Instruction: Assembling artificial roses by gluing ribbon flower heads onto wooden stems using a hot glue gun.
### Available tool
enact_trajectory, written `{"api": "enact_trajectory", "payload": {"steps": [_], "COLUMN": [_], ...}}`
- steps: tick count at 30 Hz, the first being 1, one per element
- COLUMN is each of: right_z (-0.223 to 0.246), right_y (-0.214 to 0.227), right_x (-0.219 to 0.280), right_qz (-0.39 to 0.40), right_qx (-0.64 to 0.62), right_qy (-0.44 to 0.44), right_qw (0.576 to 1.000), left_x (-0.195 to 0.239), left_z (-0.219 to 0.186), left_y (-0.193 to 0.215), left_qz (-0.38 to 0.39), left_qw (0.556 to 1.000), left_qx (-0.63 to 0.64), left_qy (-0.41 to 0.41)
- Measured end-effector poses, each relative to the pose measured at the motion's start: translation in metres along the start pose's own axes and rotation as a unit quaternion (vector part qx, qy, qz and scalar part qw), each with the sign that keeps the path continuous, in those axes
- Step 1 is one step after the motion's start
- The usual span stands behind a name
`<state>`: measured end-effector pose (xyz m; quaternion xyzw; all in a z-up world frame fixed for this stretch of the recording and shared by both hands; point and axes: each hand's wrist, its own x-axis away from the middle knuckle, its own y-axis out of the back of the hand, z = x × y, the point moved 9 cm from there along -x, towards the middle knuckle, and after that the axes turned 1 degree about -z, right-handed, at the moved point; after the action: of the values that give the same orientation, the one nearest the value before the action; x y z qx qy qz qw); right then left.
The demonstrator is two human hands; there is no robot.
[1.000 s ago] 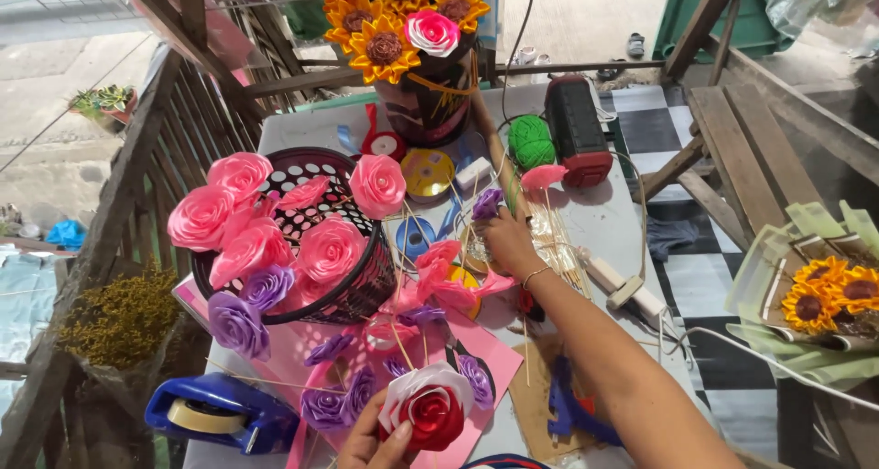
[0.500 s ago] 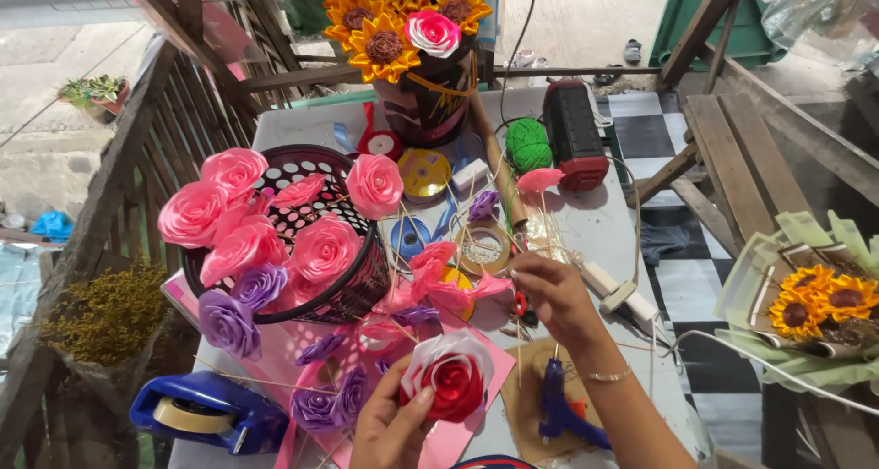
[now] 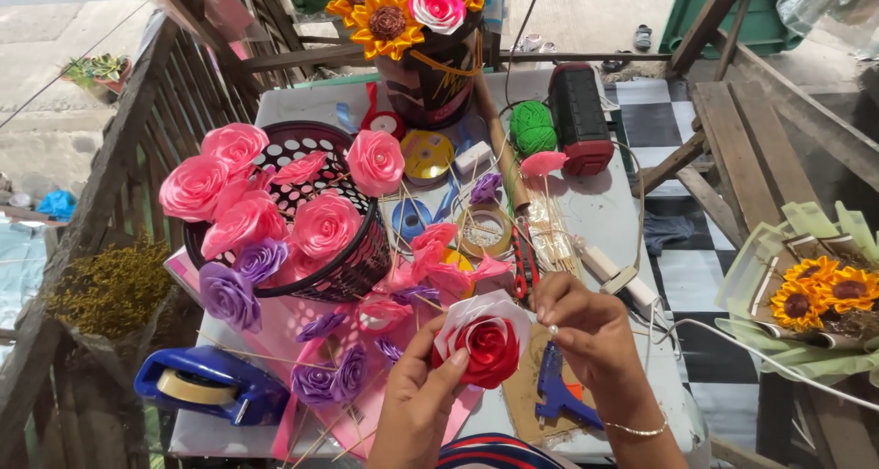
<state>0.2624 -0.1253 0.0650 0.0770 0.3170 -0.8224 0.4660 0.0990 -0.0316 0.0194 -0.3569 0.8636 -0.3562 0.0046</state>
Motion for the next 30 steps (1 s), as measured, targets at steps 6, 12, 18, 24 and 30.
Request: {"api": "enact_trajectory", "payload": {"steps": [6, 12, 18, 24, 30], "right_z": [0.059, 0.093, 0.096, 0.092, 0.084], "right_y": [-0.041, -0.083, -0.093, -0.091, -0.083], "right_x": [0.008, 0.018, 0.019, 0.022, 0.022], "right_qz": [0.004, 0.005, 0.011, 0.017, 0.042], "right_qx": [0.233, 0.558, 0.624, 0.637, 0.656], "right_qy": [0.055, 0.171, 0.195, 0.198, 0.189], "right_qw": [0.971, 0.812, 0.757, 0.745, 0.729], "left_x": [0.006, 0.009, 0.011, 0.014, 0.027], "left_z": [-0.008, -0.007, 0.005, -0.007, -0.048], "left_y": [-0.007, -0.014, -0.013, -0.031, -0.065], "left_qz": [-0.006, 0.012, 0.015, 0.070, 0.130], "left_qw": [0.997, 0.997, 0.988, 0.987, 0.902], "left_qx": [-0.075, -0.069, -0.154, -0.126, -0.336], "left_qy": [-0.018, -0.035, -0.012, -0.071, -0.239]}}
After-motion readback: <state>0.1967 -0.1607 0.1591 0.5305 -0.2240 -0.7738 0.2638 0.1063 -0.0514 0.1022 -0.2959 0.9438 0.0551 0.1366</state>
